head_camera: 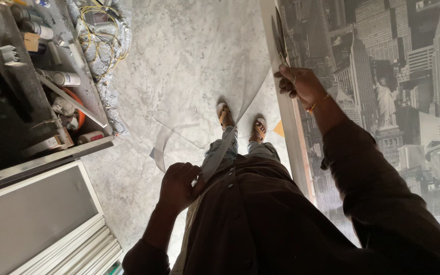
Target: The person works on a framed window screen laid on the workshop floor, pressing the mesh and frame edges by hand and trimming the excess mesh along the frame with a knife. They reposition the frame, cut away a strip of surplus mesh, and continue trimming the mesh flush along other frame sides.
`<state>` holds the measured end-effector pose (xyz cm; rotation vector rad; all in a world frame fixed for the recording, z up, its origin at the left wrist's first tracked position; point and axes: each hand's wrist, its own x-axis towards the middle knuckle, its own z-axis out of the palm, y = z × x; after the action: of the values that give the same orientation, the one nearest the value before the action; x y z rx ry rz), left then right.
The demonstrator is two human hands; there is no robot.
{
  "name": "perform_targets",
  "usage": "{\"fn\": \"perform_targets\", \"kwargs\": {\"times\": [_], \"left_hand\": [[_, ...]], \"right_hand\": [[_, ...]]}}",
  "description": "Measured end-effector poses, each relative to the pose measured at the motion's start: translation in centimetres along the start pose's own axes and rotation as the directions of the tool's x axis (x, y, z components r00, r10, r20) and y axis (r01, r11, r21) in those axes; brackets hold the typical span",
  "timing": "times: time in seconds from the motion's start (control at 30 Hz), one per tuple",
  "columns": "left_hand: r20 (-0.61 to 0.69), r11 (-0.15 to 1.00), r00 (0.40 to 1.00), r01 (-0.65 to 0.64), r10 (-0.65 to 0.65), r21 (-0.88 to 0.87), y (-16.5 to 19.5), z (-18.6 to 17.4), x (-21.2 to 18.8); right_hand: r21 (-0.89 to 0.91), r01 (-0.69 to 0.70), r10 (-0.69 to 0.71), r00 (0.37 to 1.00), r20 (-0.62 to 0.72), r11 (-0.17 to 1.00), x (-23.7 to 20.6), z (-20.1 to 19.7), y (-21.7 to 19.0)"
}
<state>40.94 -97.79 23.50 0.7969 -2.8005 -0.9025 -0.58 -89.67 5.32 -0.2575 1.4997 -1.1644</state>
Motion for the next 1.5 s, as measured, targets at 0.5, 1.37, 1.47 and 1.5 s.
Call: {"fn": "perform_targets", "kwargs": {"times": [0.5,1.37,1.47,1.5], "left_hand": [[-0.01,0.998,0.998,0.059,-0.059,0.013,-0.8,-1.9,0.6],[-0.079,0.99,0.989,0.127,-0.123,0.053,-1.4,-5.2,1.6],[-0.095,0.99,0.988,0.127,-0.121,0.063,-1.5,-5.6,1.4],[-0.101,0.99,0.988,0.124,-0.117,0.069,-1.5,-5.6,1.4]], "right_hand": [[0.034,0.061,-0.061,0.998,-0.001,0.998,2.6,0.5,-0.1],[0.149,-0.003,-0.003,0.999,0.038,0.989,6.6,0.5,-4.7],[0.131,-0.009,0.003,0.999,0.04,0.991,6.7,0.3,-5.3],[0.116,-0.012,0.007,0.999,0.042,0.993,6.6,0.3,-5.4]]}}
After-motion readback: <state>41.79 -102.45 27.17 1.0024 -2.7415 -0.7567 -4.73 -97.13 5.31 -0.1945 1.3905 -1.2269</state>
